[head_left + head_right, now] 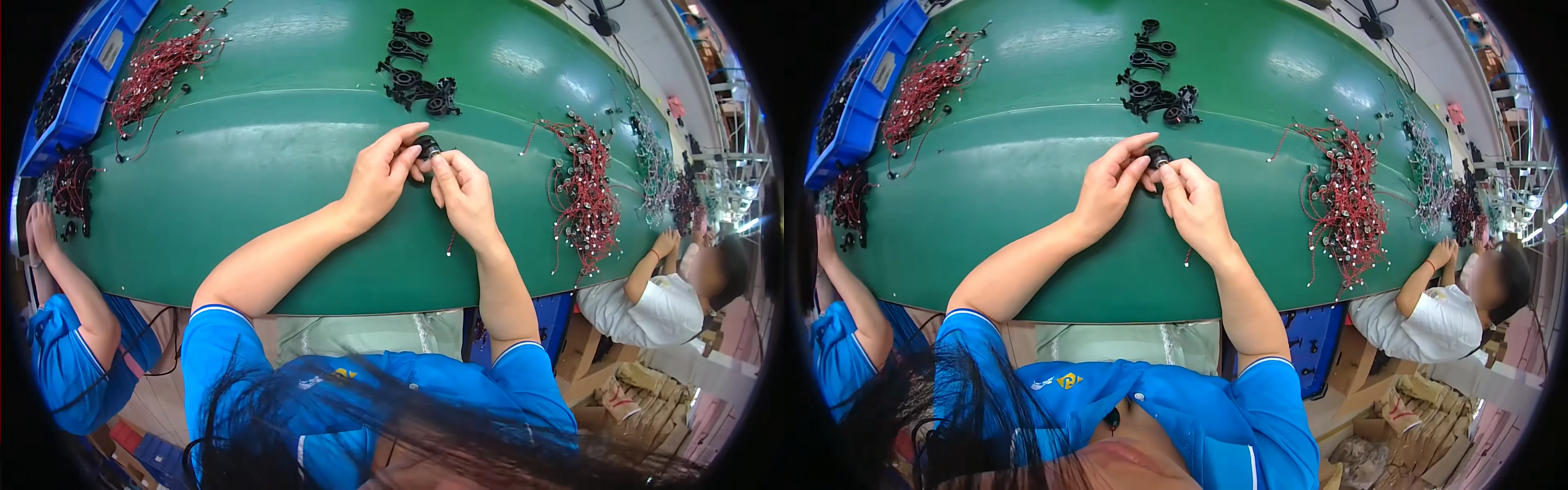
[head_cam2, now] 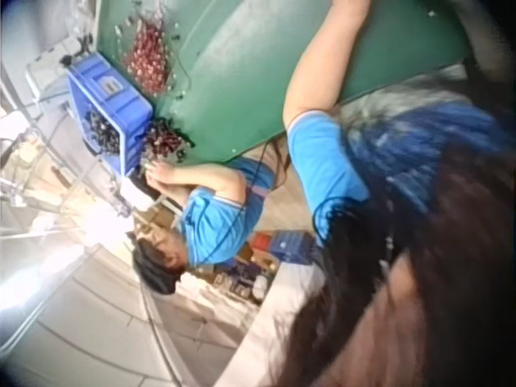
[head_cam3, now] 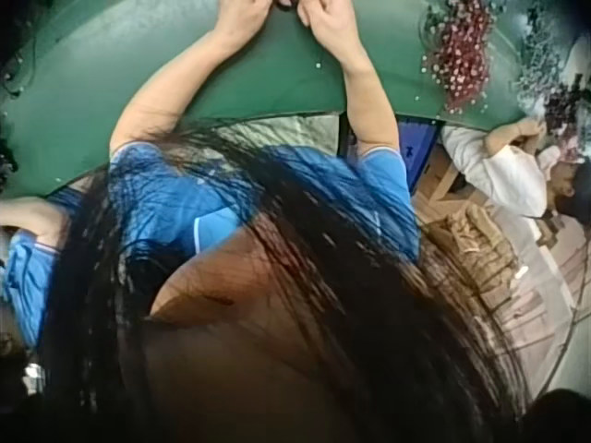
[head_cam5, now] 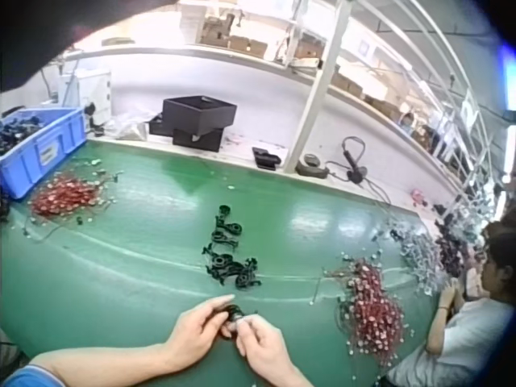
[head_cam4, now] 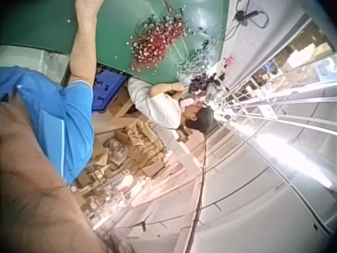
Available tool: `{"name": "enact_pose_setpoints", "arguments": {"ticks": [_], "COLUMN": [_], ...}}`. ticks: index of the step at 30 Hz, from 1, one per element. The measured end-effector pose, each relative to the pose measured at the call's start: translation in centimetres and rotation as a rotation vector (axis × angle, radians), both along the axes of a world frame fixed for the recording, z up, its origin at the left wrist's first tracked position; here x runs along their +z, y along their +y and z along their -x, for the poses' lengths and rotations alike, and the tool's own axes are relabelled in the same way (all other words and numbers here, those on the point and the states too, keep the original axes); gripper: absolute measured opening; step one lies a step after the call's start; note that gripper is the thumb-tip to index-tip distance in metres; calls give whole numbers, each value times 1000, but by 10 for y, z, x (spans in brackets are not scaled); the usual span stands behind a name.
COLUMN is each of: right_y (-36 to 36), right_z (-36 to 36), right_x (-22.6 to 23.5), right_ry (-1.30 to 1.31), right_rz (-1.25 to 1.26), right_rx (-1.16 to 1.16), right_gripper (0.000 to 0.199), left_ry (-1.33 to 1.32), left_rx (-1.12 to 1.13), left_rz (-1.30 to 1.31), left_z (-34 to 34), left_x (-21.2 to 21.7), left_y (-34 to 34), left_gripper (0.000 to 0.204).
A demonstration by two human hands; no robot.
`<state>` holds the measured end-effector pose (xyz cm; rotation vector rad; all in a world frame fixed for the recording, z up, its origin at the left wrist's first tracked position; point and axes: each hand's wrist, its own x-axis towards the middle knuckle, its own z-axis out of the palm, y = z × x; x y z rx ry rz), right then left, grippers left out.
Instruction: Assembling small black plastic components with red wire assemblies at a production workbench.
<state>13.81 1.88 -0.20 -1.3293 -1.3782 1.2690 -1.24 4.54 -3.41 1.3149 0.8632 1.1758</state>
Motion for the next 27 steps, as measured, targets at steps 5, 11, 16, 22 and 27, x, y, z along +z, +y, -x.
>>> {"name": "enact_pose_setpoints", "arguments": {"ticks": [5,11,16,22,27], "right_y": [1,2,5,5,1], "right_z": [3,-7,-12,-15,-11], "right_x": [0,0,5,5,3], "right_ry": [22,-38,-20,-117,-96], "right_rz": [29,52,131,148,101], "right_rx": [-21,26,67,80,81], "right_gripper": [18,17,17,19,21], "left_ry": [-4,-92,-20,-2,147], "left_rx": [-6,9,-73,-76,-18], "left_rz": [23,34,36,69,-45], "left_z": [-2,-8,1,0,-1], "left_x": [-5,-5,-2,-3,4], "left_y": [-1,-4,1,1,3], "left_gripper": [30,29,32,27,28]}}
